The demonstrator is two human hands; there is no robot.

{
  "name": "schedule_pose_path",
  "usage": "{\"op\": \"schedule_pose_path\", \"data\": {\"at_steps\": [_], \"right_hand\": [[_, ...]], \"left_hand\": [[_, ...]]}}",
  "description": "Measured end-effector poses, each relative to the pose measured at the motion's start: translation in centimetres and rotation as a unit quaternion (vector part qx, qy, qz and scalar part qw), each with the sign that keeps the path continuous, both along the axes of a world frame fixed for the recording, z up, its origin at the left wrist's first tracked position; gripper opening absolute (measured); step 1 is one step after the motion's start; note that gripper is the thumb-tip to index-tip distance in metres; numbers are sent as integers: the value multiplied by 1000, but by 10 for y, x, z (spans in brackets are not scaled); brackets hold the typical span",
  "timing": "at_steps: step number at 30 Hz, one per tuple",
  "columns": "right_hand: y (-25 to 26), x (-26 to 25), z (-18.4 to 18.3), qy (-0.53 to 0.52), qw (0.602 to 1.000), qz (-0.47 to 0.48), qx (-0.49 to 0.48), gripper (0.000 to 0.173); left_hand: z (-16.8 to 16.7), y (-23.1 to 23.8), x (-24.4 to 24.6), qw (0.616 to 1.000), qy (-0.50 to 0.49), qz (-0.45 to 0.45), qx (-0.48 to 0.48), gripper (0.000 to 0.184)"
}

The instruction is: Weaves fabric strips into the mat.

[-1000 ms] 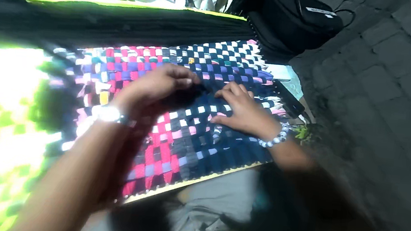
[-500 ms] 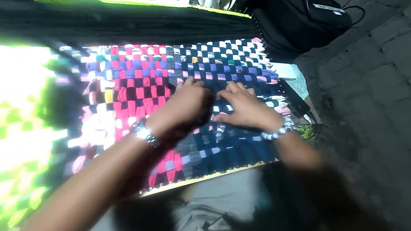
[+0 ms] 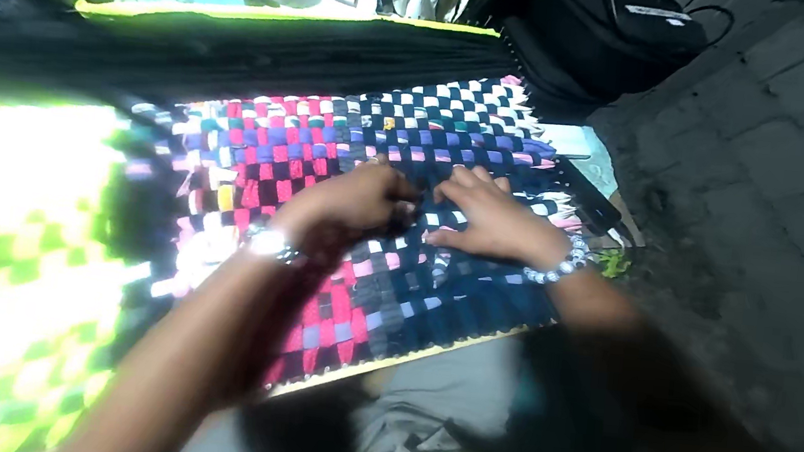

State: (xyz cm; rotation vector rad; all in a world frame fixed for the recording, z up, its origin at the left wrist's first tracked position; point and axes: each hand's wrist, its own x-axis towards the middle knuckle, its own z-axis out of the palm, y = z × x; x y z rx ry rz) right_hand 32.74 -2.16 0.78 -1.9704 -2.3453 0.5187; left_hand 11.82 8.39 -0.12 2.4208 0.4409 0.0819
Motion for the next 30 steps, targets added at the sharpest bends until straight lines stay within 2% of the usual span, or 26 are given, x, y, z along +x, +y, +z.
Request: {"op": "schedule_pose_path", "data": {"at_steps": [2,3,6,10,15,19,21,24,27,30], "right_hand": [[-2,3,-2,16,1000,1,26,62],[-3,3,-2,19,1000,1,22,63],[-7,4,0,19,1000,6,23,64],[-13,2,1,22,997,28,63,60],[-24,-13,3,-9,989,71,132,46],[-19,-27,15,-49,996,59,45,62],[-15,-32,15,-56,998,41,10,64],[-10,-31,12,-35,999,23,-16,66],[-4,-23,7,10,999,12,-46,70],[3,-20,1,22,998,23,-45,70]], "left_hand": [[5,6,-15,997,-54,-25,-41,28],[10,6,-22,995,-70,-6,-69,29],[30,0,-37,986,-74,113,-102,24],[40,-14,-51,984,-26,169,-39,21],[11,-31,-54,982,20,153,106,21],[8,-43,-42,971,31,175,160,32],[9,-48,-31,968,34,177,176,32],[0,-58,-13,959,75,182,205,32],[-9,-69,0,950,91,205,219,42],[-13,-66,0,950,87,232,188,32]]}}
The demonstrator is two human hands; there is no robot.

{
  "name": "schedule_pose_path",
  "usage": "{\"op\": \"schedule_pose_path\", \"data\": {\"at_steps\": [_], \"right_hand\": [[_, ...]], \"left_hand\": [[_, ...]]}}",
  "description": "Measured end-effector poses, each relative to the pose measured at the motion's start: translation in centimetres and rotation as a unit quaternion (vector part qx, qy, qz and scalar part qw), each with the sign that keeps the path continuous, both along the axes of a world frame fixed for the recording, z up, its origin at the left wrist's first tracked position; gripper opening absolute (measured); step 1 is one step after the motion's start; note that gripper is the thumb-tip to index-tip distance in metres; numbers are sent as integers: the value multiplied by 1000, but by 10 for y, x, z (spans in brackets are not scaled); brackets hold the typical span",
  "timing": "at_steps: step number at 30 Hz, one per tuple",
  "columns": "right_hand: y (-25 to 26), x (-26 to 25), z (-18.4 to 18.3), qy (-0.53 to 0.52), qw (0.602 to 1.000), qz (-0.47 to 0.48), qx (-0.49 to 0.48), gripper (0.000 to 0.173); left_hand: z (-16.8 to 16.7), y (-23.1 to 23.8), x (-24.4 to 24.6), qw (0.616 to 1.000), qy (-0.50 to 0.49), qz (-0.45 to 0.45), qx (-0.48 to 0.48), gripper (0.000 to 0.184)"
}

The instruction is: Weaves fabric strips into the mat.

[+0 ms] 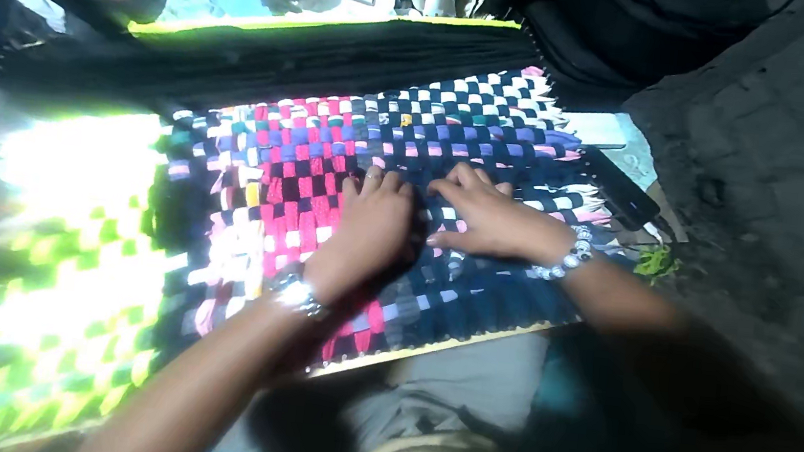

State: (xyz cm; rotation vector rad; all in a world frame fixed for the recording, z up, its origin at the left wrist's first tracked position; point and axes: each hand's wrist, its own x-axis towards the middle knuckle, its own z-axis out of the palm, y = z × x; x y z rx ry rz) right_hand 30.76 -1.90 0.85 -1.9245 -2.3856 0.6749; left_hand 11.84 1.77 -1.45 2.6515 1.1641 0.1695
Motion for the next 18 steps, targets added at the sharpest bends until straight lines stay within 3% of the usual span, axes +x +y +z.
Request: {"op": "schedule_pose_path", "data": {"at_steps": [7,13,18], "right_hand": [[9,1,5,30,998,-13,-55,62],[6,5,3,59,998,-14,-33,61],[-5,8,2,86,995,-2,55,58]], "left_hand": [[-10,22,-11,991,-105,-50,-71,17],[7,36,-35,960,-193,-122,-163,22],[39,39,-77,972,-228,1,-53,25]]}}
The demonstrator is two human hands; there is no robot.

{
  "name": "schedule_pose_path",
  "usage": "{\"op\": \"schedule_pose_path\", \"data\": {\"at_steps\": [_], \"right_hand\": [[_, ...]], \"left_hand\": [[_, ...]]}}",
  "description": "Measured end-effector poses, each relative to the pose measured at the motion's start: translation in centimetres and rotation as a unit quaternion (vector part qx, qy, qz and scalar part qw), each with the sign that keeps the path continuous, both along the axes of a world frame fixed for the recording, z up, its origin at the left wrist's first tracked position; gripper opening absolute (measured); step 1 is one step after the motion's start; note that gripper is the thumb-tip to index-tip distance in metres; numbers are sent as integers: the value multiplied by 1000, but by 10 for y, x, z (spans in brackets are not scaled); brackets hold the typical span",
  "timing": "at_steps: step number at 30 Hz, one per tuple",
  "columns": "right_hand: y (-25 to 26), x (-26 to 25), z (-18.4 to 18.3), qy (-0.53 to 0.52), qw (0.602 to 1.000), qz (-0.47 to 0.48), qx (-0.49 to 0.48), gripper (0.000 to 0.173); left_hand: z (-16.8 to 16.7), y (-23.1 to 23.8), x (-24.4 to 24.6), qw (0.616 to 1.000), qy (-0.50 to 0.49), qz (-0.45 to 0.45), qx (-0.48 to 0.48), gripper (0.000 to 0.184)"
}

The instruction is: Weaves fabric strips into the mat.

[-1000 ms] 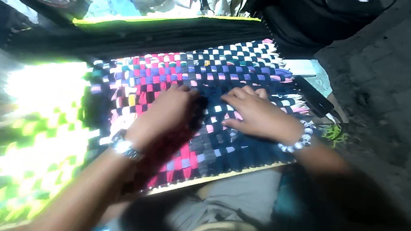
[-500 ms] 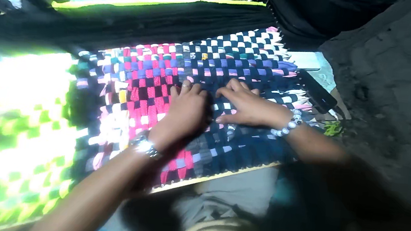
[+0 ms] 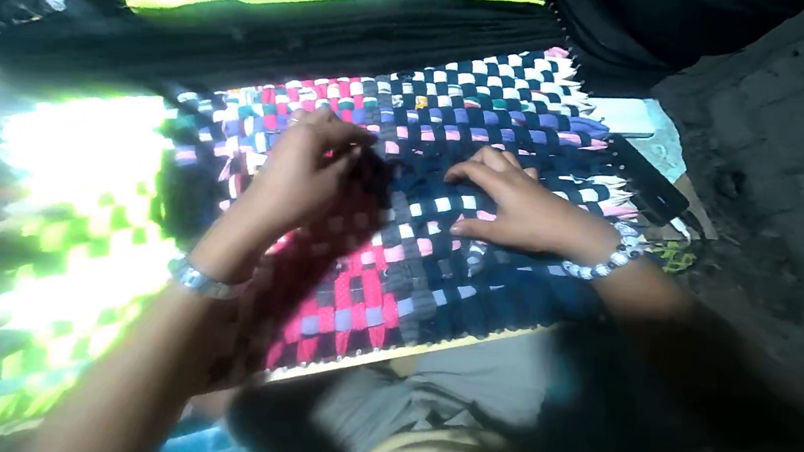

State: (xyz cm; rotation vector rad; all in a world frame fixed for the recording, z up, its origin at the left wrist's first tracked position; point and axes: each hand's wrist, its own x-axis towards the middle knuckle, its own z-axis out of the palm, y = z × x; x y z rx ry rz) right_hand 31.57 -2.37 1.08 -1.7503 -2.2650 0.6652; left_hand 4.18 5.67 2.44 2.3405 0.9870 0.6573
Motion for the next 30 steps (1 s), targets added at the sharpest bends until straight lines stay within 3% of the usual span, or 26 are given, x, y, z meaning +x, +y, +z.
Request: {"op": "schedule_pose_path", "data": {"at_steps": [3,7,11,13,19,25,30], "right_hand": [[-7,-12,1,8,998,36,50,52],[-4,-34,13,-38,997,57,-27,74],[5,-52,0,-91,995,33,-16,79],[7,-55,-6,-94,995,25,1,77],[11,-53,-15,-94,995,36,5,71],[25,-55,-13,-40,997,0,-65,55],[19,-46,-23,-9,998,55,-16,28]], "left_hand": [[0,-6,-19,999,24,44,-12,23],[-26,-20,-16,997,67,19,22,22],[-45,-37,7,991,109,28,75,23],[-50,-36,8,990,110,34,81,29],[-58,-28,8,987,105,29,115,17],[-57,-18,8,992,114,35,38,20],[-45,-12,6,993,109,13,-47,18]]}}
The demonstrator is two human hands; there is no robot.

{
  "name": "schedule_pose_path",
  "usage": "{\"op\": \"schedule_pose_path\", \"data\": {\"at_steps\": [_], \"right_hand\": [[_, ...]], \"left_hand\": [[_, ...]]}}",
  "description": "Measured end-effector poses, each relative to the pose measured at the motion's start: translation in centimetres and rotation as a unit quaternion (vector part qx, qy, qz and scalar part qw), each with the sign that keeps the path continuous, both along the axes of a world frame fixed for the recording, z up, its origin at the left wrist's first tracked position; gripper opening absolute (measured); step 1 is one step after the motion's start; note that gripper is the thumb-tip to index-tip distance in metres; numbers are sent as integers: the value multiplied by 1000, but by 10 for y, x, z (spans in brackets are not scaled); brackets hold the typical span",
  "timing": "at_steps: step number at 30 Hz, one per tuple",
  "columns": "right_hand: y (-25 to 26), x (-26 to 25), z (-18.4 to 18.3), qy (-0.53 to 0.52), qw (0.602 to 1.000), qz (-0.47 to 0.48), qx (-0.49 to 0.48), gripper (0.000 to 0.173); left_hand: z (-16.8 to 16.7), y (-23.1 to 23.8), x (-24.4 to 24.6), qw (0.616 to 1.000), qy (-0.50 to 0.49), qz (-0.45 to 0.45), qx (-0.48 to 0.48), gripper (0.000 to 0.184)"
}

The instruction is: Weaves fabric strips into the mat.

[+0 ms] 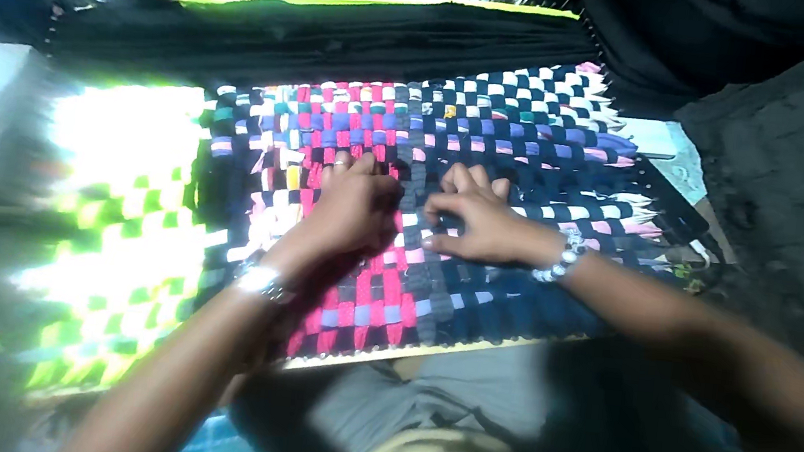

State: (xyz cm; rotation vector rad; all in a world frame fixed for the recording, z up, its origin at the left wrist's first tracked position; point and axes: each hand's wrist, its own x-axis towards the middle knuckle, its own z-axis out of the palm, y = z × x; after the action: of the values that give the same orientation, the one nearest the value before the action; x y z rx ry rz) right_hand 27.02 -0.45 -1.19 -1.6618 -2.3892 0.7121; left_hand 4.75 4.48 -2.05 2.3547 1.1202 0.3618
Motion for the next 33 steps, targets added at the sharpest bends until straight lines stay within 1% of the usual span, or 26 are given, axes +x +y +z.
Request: {"op": "schedule_pose_path", "data": {"at_steps": [3,5,7,8,10,11,13,16,19,22,25,28,31,33], "right_hand": [[0,4,9,25,999,18,-35,30],[0,7,9,57,998,9,-21,39],[0,6,11,69,997,-18,-3,52],[-2,4,13,60,998,-31,10,54],[-5,-3,13,24,997,-36,69,52],[-7,-8,13,4,995,-23,98,50],[-9,-18,14,-17,992,9,123,48],[-5,-34,15,-20,994,42,102,52],[8,-51,14,-27,997,38,58,56],[15,-63,9,-27,998,16,48,50],[14,-63,-4,-1,997,6,82,42],[16,-64,-9,-1,997,4,82,37],[21,-63,-10,4,997,15,82,26],[25,-61,-10,13,997,30,73,23]], "left_hand": [[2,4,-9,998,-52,-36,-19,18],[10,6,-23,992,-106,-58,-22,21],[20,5,-36,992,-128,-17,8,22],[24,4,-42,992,-124,16,34,22],[32,3,-53,991,-101,59,65,23],[35,3,-58,992,-85,62,69,22],[35,-2,-65,996,-50,38,68,20],[21,-10,-65,996,23,27,76,24],[15,-22,-57,990,65,47,114,29],[2,-22,-54,987,55,63,138,23],[-13,-15,-53,984,42,53,165,20],[-12,-10,-50,983,57,40,173,21],[-9,-6,-54,986,33,5,161,17],[-11,2,-58,990,16,-21,138,18]]}}
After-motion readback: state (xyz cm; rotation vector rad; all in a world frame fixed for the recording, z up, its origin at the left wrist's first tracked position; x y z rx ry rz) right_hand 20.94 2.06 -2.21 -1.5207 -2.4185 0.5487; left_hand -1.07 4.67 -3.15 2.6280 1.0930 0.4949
